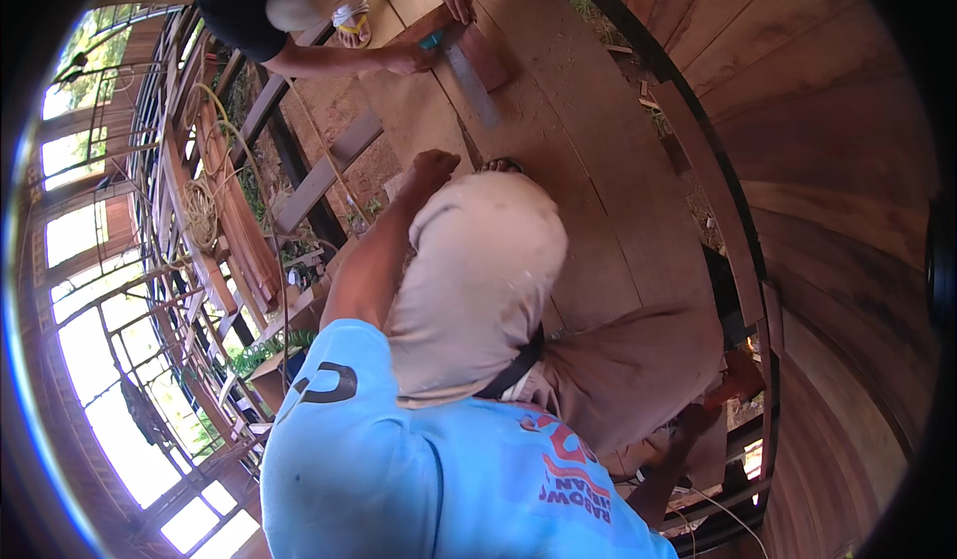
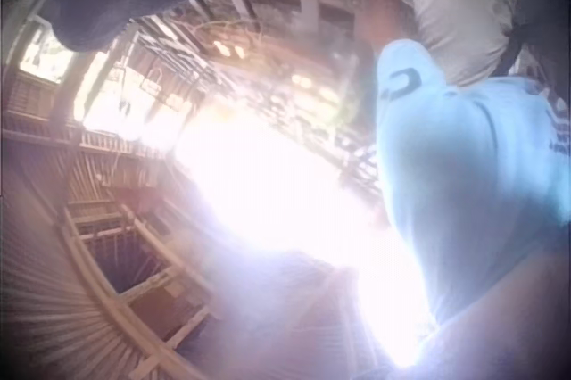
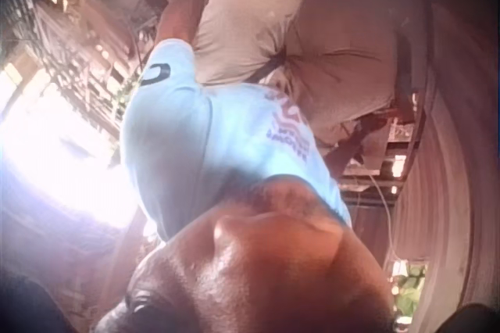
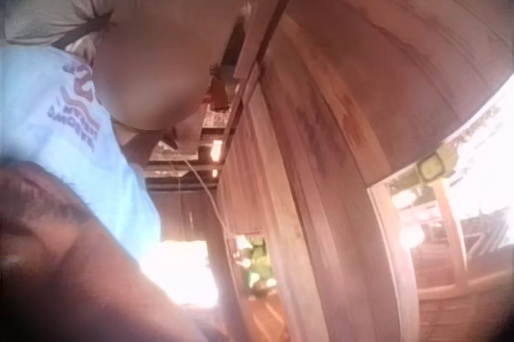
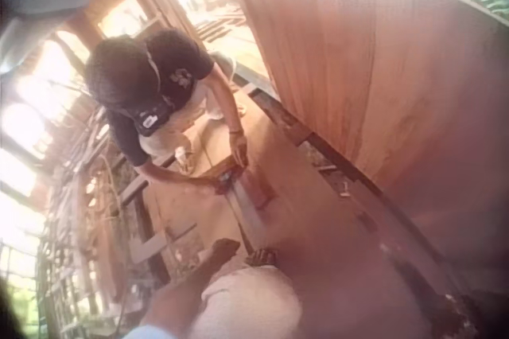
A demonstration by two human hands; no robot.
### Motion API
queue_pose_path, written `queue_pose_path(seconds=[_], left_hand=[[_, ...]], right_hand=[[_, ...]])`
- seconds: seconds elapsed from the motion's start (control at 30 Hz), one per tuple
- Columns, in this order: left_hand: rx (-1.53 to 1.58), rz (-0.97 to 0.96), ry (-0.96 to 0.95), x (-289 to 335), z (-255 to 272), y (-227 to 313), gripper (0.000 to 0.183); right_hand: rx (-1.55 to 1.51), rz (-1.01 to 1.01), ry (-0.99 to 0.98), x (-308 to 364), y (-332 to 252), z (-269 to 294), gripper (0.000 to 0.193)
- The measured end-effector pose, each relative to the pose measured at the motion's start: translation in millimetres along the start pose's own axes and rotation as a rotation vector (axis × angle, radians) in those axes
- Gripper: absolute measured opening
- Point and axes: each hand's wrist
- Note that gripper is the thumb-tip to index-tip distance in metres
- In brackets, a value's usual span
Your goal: The person installs wooden panels on a curved ceiling using a pneumatic nail gun, hammer, and pencil. They position planks, drive nails, and mark measurements while working on scaffolding.
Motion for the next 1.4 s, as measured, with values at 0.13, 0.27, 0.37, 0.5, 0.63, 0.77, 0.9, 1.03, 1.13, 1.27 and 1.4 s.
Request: queue_pose_path(seconds=[0.13, 0.27, 0.37, 0.5, 0.63, 0.77, 0.9, 1.03, 1.13, 1.27, 1.4], left_hand=[[0.168, 0.016, 0.003, -82, -23, 15, 0.034], [0.374, 0.085, 0.015, -131, -42, 32, 0.029], [0.492, 0.122, -0.075, -143, -35, 59, 0.028], [0.515, 0.106, -0.158, -156, -28, 68, 0.034], [0.511, 0.121, -0.212, -167, -23, 69, 0.031], [0.544, 0.128, -0.203, -167, -24, 68, 0.029], [0.596, 0.112, -0.206, -162, -23, 70, 0.028], [0.582, 0.117, -0.226, -170, -25, 65, 0.027], [0.597, 0.112, -0.241, -174, -26, 63, 0.028], [0.591, 0.12, -0.234, -175, -30, 64, 0.038], [0.177, 0.096, -0.051, -157, -18, 94, 0.056]], right_hand=[[0.022, -0.162, -0.112, -45, -145, -10, 0.049], [0.038, -0.264, -0.23, -94, -271, -32, 0.052], [0.05, -0.318, -0.298, -131, -354, -60, 0.055], [-0.004, -0.102, -0.382, -186, -414, -107, 0.055], [-0.148, 0.111, -0.517, -238, -485, -170, 0.051], [-0.189, 0.202, -0.567, -259, -525, -234, 0.051], [-0.165, 0.343, -0.552, -254, -550, -294, 0.053], [-0.101, 0.318, -0.61, -237, -577, -320, 0.053], [0.008, 0.34, -0.607, -235, -572, -327, 0.048], [0.131, 0.378, -0.613, -239, -581, -326, 0.049], [0.224, 0.374, -0.559, -233, -585, -332, 0.05]])
Point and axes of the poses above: each hand's wrist, its own x-axis away from the middle knuckle, its own z-axis out of the back of the hand, y = z × x, and after that the axes turned 14 degrees about z, right-handed
